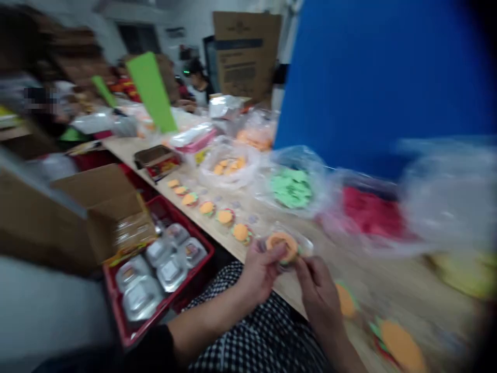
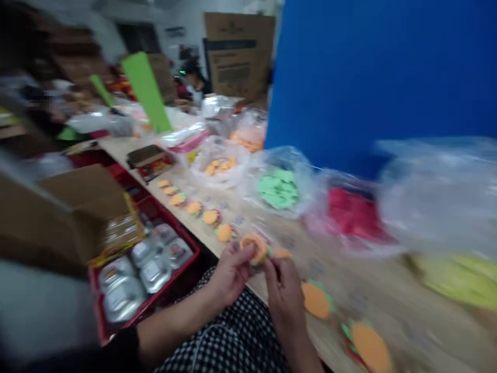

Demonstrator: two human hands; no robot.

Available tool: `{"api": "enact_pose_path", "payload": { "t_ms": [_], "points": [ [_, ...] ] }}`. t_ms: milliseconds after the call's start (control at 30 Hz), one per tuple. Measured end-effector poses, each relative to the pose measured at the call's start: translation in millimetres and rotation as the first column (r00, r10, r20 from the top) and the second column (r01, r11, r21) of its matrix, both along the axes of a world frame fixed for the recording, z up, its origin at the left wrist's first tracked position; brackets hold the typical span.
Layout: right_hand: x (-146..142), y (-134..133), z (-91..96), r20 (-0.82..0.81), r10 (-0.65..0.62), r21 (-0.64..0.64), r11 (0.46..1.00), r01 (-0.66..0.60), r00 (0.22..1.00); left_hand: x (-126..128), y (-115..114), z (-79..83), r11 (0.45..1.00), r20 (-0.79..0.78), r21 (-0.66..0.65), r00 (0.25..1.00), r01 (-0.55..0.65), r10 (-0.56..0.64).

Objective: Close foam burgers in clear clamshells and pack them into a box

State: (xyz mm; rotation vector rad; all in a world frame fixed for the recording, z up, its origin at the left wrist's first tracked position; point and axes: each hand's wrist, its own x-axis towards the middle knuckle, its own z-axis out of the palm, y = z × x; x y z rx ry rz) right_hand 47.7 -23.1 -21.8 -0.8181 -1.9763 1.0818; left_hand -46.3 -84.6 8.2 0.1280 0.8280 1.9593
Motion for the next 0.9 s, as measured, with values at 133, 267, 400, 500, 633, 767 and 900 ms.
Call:
{"api": "enact_pose_path", "payload": {
  "t_ms": [133, 267, 400, 500, 633, 767, 900],
  "points": [
    [-27.5, -12.7, 0.1, -0.006, 0.123, -0.096, 0.988, -0.123, 0.992, -21.0, -28.4, -0.8, 0.995, 0.014, 0.015, 0.995, -0.095, 0.095],
    [-48.6, -36.0, -5.2, -0.006, 0.290, -0.099, 0.952, -0.289, 0.957, -42.0, -68.5, -2.2, 0.982, -0.067, -0.080, 0.983, -0.174, 0.169],
    [-65.2, -53.3, -18.4, 0.017, 0.497, -0.088, 0.865, -0.494, 0.867, -89.5, -128.8, 8.2, 0.964, -0.294, -0.152, 0.942, -0.216, 0.165],
    [-68.7, -59.6, -27.4, 0.101, 0.500, -0.141, 0.863, -0.486, 0.860, -156.2, -191.4, 16.6, 0.915, -0.555, -0.185, 0.806, -0.358, 0.203],
    [-65.3, -63.8, -41.8, 0.186, 0.469, -0.190, 0.879, -0.437, 0.863, -260.0, -270.3, -4.5, 0.718, -0.781, -0.309, 0.597, -0.623, 0.182],
    [-62.9, -69.0, -53.9, 0.241, 0.472, -0.199, 0.879, -0.433, 0.848, -324.9, -307.0, -53.7, 0.569, -0.801, -0.484, 0.599, -0.664, 0.018],
    [-63.4, -72.5, -55.9, 0.279, 0.477, -0.181, 0.878, -0.443, 0.833, -341.3, -309.4, -84.1, 0.592, -0.778, -0.540, 0.624, -0.599, -0.078]
  ]
}}
